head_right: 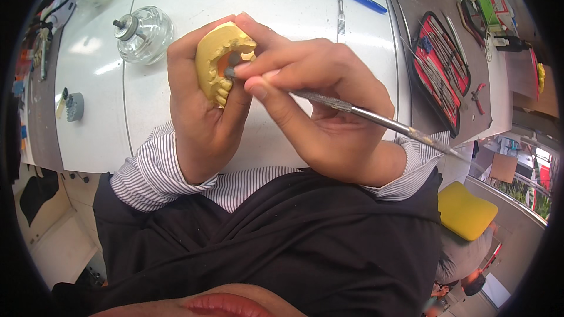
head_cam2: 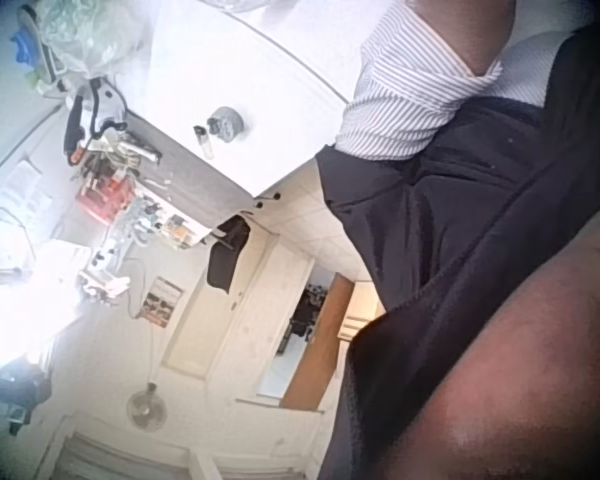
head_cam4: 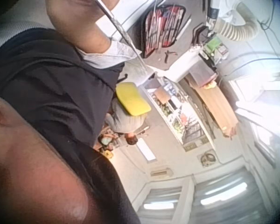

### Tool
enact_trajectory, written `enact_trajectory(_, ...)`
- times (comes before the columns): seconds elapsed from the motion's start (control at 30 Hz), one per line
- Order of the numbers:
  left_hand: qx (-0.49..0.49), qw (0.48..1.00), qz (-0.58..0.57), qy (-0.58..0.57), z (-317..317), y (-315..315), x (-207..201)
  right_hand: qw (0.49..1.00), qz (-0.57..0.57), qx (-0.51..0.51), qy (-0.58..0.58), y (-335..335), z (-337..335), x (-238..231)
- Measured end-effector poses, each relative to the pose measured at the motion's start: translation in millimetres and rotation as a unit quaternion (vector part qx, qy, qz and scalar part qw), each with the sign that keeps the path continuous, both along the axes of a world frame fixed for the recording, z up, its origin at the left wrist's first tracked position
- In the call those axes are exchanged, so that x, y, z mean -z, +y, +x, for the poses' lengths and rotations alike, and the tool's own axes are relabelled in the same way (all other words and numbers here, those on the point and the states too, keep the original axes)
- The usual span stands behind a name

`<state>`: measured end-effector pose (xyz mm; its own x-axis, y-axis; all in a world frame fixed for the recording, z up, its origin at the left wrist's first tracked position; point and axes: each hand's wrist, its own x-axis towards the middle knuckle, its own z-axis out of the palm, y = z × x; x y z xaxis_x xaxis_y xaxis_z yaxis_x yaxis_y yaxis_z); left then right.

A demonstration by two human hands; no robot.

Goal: The person holds a yellow dental model in their left hand and uses a metal dental tool in their right hand to scrape and shape the surface of the model. They rotate the model to access different areas and continue the detailed work throughout the clip.

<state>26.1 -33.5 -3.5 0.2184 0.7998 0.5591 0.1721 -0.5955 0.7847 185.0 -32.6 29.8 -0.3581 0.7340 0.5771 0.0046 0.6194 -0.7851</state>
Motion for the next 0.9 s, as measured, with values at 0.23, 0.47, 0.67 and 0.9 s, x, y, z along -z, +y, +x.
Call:
enact_trajectory(0.23,-0.003,1.000,-0.002,0.001,-1,0,-1,1.000,-0.004,-0.003,0.007,1,-1,-1)
enact_trajectory(0.47,-0.008,1.000,-0.008,0.001,0,1,-1,1.000,-0.009,-0.007,0.006,2,2,2)
enact_trajectory(0.67,-0.011,0.999,-0.013,0.039,-3,4,-6,0.998,-0.032,0.013,0.056,6,7,1)
enact_trajectory(0.9,0.144,0.948,-0.257,-0.120,-7,9,-9,0.977,-0.100,0.062,0.179,9,27,-1)
